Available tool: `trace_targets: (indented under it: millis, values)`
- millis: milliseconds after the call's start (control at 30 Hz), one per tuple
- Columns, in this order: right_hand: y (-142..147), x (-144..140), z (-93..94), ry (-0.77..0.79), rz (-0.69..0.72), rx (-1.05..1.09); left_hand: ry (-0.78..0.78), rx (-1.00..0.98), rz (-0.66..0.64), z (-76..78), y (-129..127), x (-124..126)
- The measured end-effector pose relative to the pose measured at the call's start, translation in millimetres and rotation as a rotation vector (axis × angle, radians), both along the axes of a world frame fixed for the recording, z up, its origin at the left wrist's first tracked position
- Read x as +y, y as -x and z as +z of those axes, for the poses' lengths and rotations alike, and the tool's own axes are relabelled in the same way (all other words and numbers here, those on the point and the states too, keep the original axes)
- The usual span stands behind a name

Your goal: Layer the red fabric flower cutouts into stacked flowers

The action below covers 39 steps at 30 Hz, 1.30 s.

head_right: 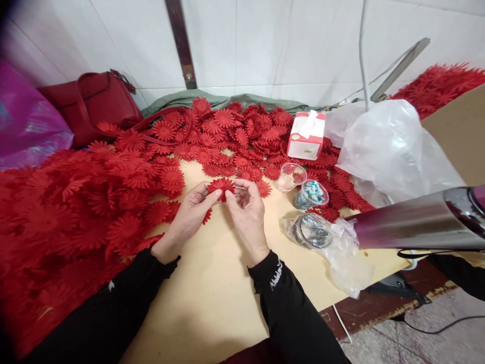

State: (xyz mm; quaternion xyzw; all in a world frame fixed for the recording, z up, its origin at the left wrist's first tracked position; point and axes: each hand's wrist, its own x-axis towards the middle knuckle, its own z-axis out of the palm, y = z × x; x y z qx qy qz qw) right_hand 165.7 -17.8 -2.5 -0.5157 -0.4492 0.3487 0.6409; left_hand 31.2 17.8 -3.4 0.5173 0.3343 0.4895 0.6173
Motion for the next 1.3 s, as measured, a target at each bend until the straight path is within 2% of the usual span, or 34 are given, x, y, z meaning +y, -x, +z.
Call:
trace_targets:
  millis: [167,267,367,533,667,767,833,1000,1200,1300]
  values:
    - [-2.0,3.3,-0.9,0.019,-0.02,0.069,0.005,0.015,-0.098,2.1,0.6,-2.4]
    - [-5.5,4.6,-0.6,0.006,-0.013,0.151,0.004,0.055,-0.064,1.4,1.7,-2.6]
    - [-9.7,4.8,-0.5,0.042,0.013,0.146,0.024,0.053,-0.029,1.6,1.4,-2.0]
    - [-14.3,0.9,2.1,0.06,0.021,-0.049,0.034,-0.029,-0.036,1.9,-1.0,-0.6]
    - [-12.5,-2.6,5.9,-0.045,-0.018,-0.292,0.035,-0.012,-0.026,0.1,-1.1,0.3]
    - [-10.5,-2.2,7.9,-0.144,-0.081,-0.398,0.041,-0.025,-0.011,0.4,-0.9,-0.3]
    - [-9.4,-1.5,8.6,-0.163,-0.122,-0.369,0.048,-0.016,-0.006,1.9,-1.0,-1.4]
    - [-7.9,-1.6,9.3,-0.071,-0.123,-0.2,0.032,0.033,-0.008,5.0,-1.4,-3.7]
    - [-10.3,-1.0,10.2,-0.026,-0.192,-0.128,0.056,0.007,0.008,3.4,-0.5,-2.4]
    - [-9.8,-0.5,9.9,-0.002,-0.184,-0.125,0.059,-0.026,0.016,0.5,-1.4,-0.5]
